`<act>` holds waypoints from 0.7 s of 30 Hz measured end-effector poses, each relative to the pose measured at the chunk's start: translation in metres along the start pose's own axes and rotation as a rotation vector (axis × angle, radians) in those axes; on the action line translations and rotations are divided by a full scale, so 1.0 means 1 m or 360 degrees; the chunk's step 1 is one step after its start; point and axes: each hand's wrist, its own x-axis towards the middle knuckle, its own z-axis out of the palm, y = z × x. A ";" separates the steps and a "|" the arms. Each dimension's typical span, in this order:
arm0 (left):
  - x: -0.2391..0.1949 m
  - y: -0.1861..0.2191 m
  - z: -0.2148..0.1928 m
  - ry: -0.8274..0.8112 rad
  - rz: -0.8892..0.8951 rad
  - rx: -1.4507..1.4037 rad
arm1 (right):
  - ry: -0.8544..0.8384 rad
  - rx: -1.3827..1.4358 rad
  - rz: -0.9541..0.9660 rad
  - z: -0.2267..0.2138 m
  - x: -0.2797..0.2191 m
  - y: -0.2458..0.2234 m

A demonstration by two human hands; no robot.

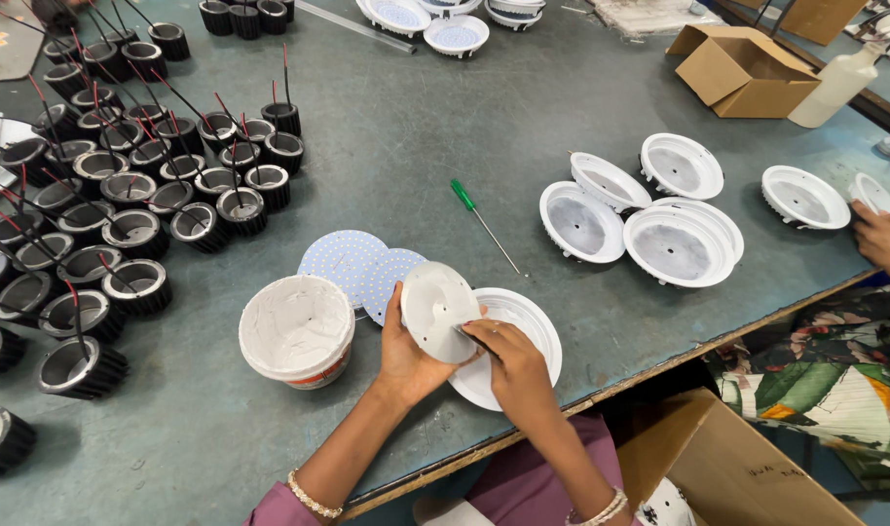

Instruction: The person applies a white paste to the interior of white circular plastic housings using a small metal spatula. She then places a circular LED panel into each housing and presses it down. The process is repeated for multiple units on a factory workbench.

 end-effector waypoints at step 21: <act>0.004 -0.017 -0.029 0.0112 0.0740 0.0817 | 0.0116 0.0200 0.0594 0.030 0.006 -0.059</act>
